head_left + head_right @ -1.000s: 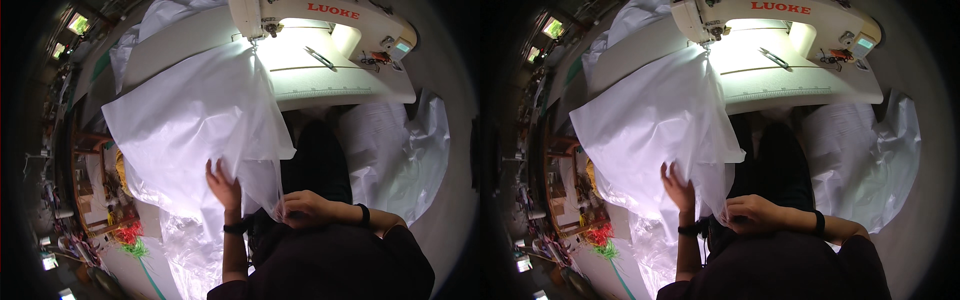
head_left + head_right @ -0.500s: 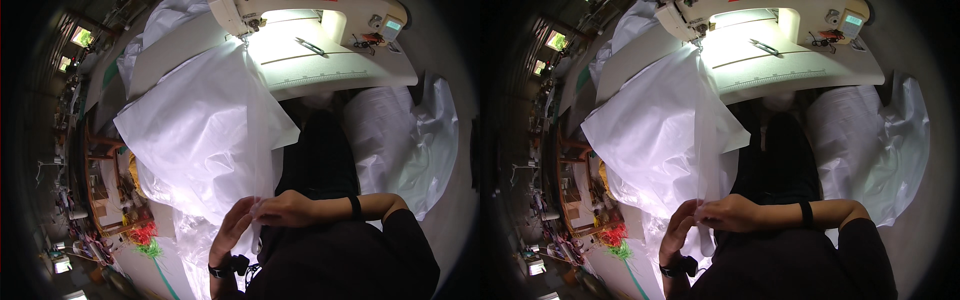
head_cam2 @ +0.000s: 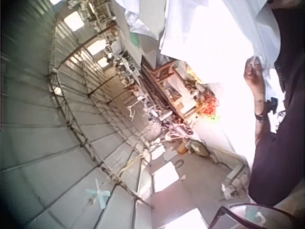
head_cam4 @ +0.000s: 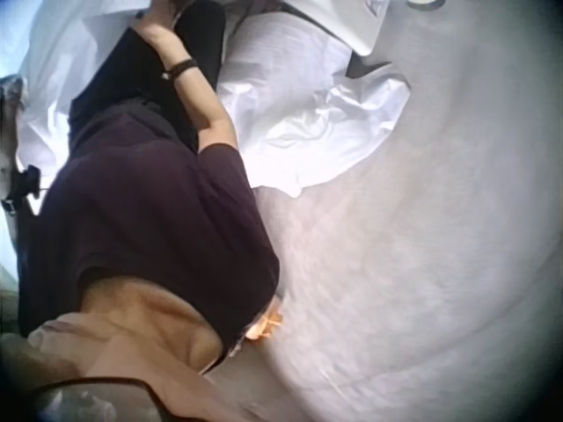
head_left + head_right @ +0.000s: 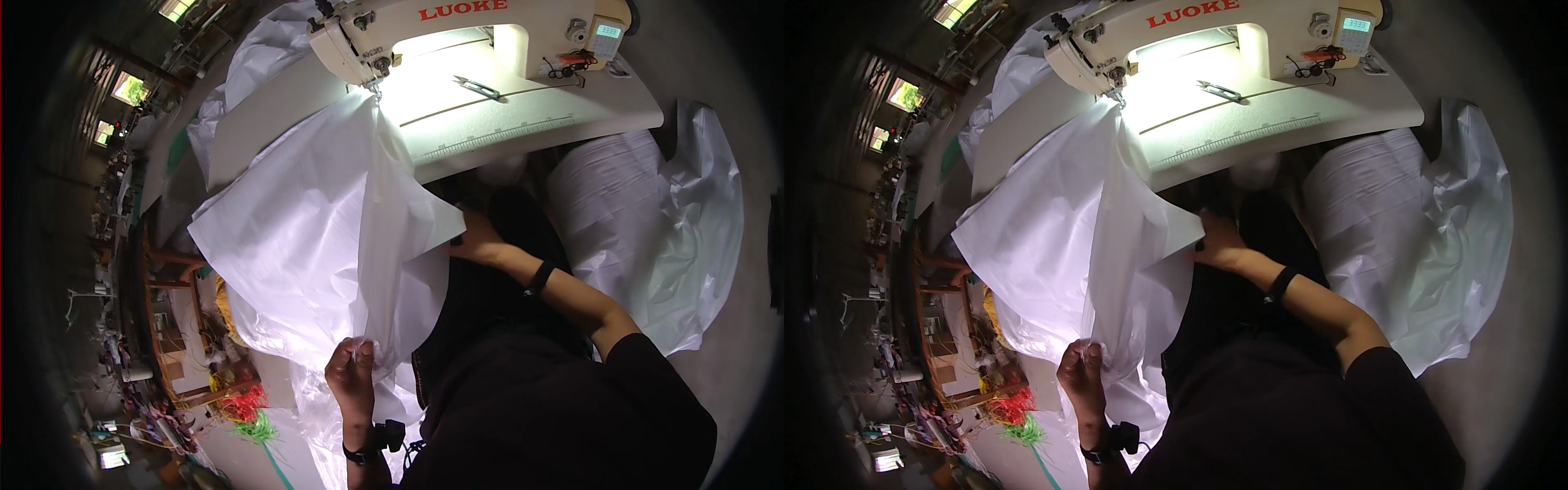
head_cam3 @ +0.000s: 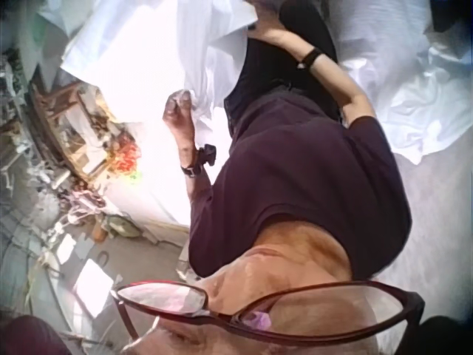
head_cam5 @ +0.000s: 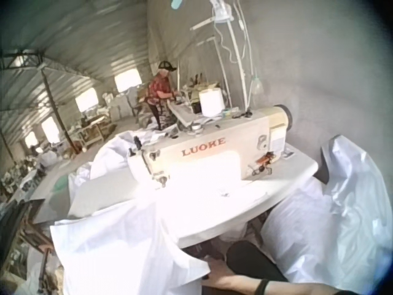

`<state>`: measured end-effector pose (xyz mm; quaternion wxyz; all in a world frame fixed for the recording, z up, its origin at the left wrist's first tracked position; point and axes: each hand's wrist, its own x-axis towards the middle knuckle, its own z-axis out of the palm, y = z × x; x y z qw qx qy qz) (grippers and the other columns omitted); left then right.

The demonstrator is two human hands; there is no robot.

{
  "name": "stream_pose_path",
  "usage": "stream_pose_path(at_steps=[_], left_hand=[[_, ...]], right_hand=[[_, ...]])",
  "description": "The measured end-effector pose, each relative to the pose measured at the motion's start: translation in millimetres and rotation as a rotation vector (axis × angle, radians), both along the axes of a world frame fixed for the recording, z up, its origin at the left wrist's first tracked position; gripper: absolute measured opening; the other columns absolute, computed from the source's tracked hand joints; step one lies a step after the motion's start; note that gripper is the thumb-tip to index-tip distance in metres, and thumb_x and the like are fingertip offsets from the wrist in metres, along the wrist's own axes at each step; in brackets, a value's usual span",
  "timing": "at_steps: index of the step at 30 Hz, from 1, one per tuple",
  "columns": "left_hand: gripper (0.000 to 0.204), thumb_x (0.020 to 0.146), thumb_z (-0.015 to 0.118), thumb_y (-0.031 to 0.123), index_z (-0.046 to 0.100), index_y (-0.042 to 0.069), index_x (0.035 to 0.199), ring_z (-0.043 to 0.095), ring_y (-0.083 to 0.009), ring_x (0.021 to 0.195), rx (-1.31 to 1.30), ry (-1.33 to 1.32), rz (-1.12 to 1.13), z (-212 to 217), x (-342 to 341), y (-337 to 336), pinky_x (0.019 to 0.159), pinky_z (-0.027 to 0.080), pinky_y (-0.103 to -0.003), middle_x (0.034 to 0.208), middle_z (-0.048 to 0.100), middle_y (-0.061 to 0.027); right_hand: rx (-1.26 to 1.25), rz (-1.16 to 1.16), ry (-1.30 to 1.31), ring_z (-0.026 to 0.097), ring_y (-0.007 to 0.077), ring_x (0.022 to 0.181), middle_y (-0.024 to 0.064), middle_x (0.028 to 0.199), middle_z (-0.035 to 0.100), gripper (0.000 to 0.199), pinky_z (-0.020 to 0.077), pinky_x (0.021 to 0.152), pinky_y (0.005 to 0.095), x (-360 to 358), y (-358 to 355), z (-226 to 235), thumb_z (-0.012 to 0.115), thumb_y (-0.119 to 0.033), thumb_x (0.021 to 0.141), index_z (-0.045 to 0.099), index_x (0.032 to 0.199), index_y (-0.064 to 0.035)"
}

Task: Sew a large white plastic sheet using an industrial sewing machine.

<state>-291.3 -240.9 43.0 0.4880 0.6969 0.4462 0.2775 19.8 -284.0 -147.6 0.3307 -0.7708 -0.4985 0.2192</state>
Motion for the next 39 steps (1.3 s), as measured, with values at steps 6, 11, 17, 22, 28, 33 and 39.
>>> stream_pose_path(at_steps=[6,11,17,22,28,33,39], left_hand=[[0.008,0.088,0.069,0.001,0.064,0.0,0.094,0.058,-0.0113,0.07,0.31,0.097,-0.092,27.3,-3.2,-4.4,0.063,0.047,-0.024,0.081,0.064,-0.0032],[0.014,0.079,0.072,-0.004,0.064,0.001,0.089,0.066,-0.0303,0.07,0.499,0.145,-0.501,30.5,33.6,-24.6,0.061,0.052,-0.036,0.081,0.066,-0.0134],[0.008,0.088,0.06,-0.005,0.062,-0.002,0.095,0.066,-0.0223,0.077,0.064,0.129,-0.528,27.1,44.8,-36.4,0.069,0.052,-0.03,0.085,0.066,-0.0115],[0.009,0.087,0.061,-0.002,0.061,-0.001,0.096,0.06,-0.0101,0.092,-0.386,-0.016,-0.368,9.9,33.9,-41.1,0.079,0.049,-0.028,0.089,0.066,-0.0046],[0.01,0.077,0.063,0.003,0.055,0.007,0.08,0.061,-0.0258,0.065,0.638,0.08,-0.771,12.5,73.3,-28.4,0.056,0.049,-0.037,0.074,0.056,-0.008],[0.011,0.077,0.062,0.002,0.054,0.007,0.082,0.057,-0.0264,0.058,0.612,0.062,-1.016,12.6,74.9,-4.7,0.05,0.044,-0.038,0.069,0.049,-0.0078],[0.011,0.078,0.063,0.003,0.055,0.009,0.084,0.058,-0.0281,0.058,0.638,0.16,-1.078,17.8,81.9,10.9,0.05,0.046,-0.039,0.069,0.051,-0.0087]], right_hand=[[0.454,0.591,0.305,0.063,0.0263,0.057,0.0083,0.063,0.059,0.018,0.0521,0.054,0.0349,-98.7,-81.4,103.5,0.073,-0.02,0.084,0.062,0.081,-0.0052],[0.552,0.493,0.204,0.06,0.0191,0.05,0.0044,0.065,0.058,0.02,0.0477,0.043,0.0302,-102.8,-114.5,170.4,0.073,-0.017,0.084,0.057,0.076,-0.0068],[0.565,0.554,-0.15,0.058,0.0163,0.049,0.0013,0.067,0.058,0.023,0.0487,0.044,0.0278,-108.4,-109.4,180.7,0.072,-0.02,0.084,0.053,0.075,-0.0095],[0.675,0.729,-0.158,0.062,0.018,0.057,0.0035,0.067,0.057,0.022,0.0505,0.05,0.0294,-99.3,-98.6,179.9,0.069,-0.023,0.085,0.055,0.076,-0.0093],[0.625,0.458,0.5,0.05,0.0248,0.118,0.0155,0.127,0.052,0.051,0.0448,0.096,0.0383,-91.8,-34.7,43.9,0.06,-0.033,0.096,0.044,0.133,-0.001],[0.247,-0.022,0.348,0.062,0.0301,0.106,0.0169,0.112,0.063,0.065,0.051,0.084,0.0417,-21.3,35.1,146.1,0.063,-0.029,0.093,0.037,0.141,0.0052],[-0.237,-0.021,-0.558,0.068,0.0251,0.062,0.0081,0.07,0.068,0.055,0.0521,0.051,0.0363,-9.5,77.6,144.4,0.056,-0.006,0.086,0.043,0.137,0.0083]])
